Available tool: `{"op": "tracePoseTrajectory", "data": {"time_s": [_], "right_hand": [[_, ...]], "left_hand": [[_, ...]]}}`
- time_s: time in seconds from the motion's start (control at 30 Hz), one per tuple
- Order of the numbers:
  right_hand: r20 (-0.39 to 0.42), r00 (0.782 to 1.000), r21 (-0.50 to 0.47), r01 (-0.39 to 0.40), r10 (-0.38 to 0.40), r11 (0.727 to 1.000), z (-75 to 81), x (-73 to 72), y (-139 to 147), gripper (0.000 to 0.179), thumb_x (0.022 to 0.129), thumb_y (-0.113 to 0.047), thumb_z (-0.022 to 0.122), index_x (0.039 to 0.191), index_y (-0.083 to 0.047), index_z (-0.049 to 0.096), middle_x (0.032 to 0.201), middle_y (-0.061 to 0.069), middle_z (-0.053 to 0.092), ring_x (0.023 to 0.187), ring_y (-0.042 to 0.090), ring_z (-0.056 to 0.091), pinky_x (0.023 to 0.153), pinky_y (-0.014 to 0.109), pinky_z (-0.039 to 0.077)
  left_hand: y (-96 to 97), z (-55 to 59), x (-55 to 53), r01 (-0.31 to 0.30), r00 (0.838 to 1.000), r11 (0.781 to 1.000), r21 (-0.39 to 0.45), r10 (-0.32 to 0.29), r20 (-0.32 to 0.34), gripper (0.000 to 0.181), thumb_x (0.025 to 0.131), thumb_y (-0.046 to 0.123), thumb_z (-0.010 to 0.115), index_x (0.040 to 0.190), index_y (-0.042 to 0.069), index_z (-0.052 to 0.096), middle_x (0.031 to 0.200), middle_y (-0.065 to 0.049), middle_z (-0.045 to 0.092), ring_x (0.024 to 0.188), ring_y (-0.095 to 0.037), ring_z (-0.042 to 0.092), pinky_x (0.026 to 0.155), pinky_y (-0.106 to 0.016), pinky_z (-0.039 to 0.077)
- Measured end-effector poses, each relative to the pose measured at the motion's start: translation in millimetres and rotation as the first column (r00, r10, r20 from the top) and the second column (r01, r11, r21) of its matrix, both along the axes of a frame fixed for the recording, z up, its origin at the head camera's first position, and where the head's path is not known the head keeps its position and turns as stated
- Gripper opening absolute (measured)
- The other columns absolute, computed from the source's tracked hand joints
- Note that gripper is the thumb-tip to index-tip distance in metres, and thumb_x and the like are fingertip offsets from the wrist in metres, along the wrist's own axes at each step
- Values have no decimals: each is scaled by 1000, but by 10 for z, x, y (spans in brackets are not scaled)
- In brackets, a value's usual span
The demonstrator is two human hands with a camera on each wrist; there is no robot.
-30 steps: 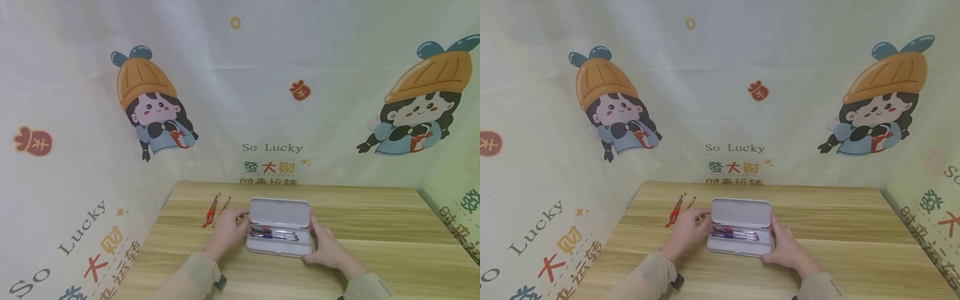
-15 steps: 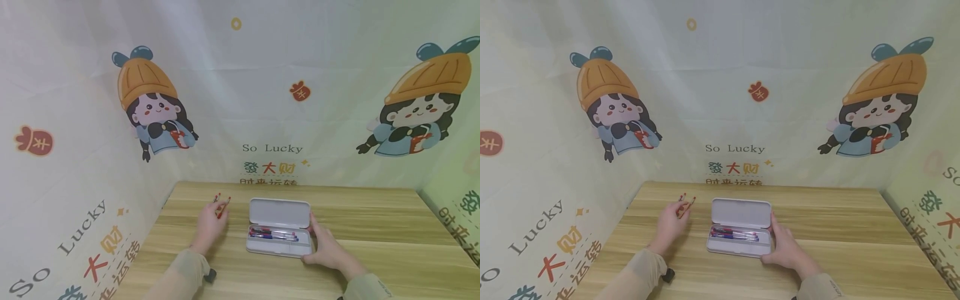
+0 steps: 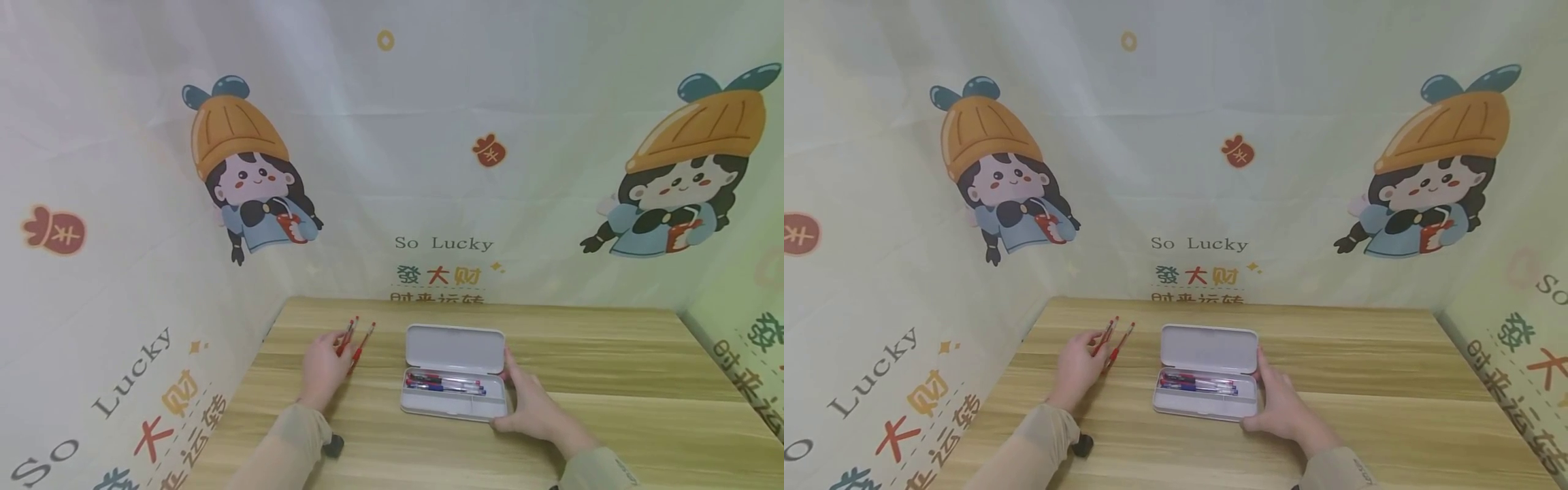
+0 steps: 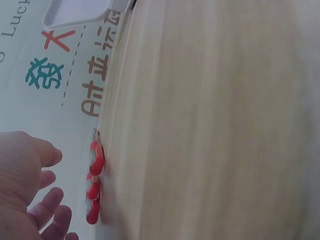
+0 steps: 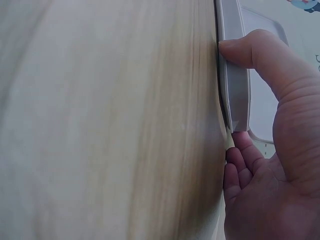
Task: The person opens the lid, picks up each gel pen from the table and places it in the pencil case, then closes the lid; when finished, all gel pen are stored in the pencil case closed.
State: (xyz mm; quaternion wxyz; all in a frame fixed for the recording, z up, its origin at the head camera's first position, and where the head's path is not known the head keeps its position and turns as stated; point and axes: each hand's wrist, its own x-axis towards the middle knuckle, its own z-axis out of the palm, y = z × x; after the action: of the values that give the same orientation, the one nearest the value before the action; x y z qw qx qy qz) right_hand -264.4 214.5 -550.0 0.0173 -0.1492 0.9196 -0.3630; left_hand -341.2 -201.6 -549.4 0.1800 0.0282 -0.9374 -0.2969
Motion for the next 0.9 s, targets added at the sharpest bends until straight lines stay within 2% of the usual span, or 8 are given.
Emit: {"op": "tracePoseTrajectory", "data": {"time_s": [0.23, 0.43, 0.57, 0.77, 0.9], "right_hand": [[12, 1000, -11, -1, 2, 1000, -2, 14, -5, 153, 63, -29, 102, 173, 5, 2, 147, 18, 65, 140, 45, 49, 124, 75, 35], [1, 1000, -5, -2, 2, 1000, -14, 2, 6, 154, 63, -30, 102, 173, 5, 2, 147, 18, 66, 141, 46, 49, 124, 76, 35], [2, 1000, 1, -5, 5, 1000, -12, -2, 9, 153, 63, -31, 102, 173, 6, 2, 148, 20, 65, 140, 45, 49, 124, 75, 36], [-4, 1000, 2, -7, 7, 1000, -4, -4, 8, 153, 62, -31, 102, 172, 7, 2, 148, 20, 66, 141, 47, 49, 124, 76, 35], [0, 1000, 0, -7, 7, 1000, -6, -4, 5, 154, 62, -31, 102, 172, 7, 2, 148, 20, 66, 142, 46, 49, 124, 75, 34]], "left_hand": [[-100, -25, 23, -37, 998, 999, -34, 39, 42, 43, 99, 25, 78, 132, -2, 75, 113, -21, 75, 96, -34, 70, 88, -53, 60], [-133, -33, 16, -49, 997, 996, -77, 54, 57, 40, 99, 23, 76, 128, -5, 75, 106, -21, 78, 98, -38, 72, 91, -56, 59], [-134, -25, 12, -59, 994, 994, -87, 67, 87, 39, 101, 23, 74, 129, -4, 75, 110, -21, 80, 103, -40, 75, 93, -57, 60], [-138, -23, 9, -66, 982, 993, -103, 83, 171, 39, 104, 26, 70, 132, -1, 76, 123, -23, 80, 111, -42, 77, 95, -58, 61], [-135, -21, 3, -70, 977, 993, -94, 87, 196, 35, 104, 26, 70, 127, 1, 78, 122, -21, 82, 108, -40, 78, 93, -56, 61]]}}
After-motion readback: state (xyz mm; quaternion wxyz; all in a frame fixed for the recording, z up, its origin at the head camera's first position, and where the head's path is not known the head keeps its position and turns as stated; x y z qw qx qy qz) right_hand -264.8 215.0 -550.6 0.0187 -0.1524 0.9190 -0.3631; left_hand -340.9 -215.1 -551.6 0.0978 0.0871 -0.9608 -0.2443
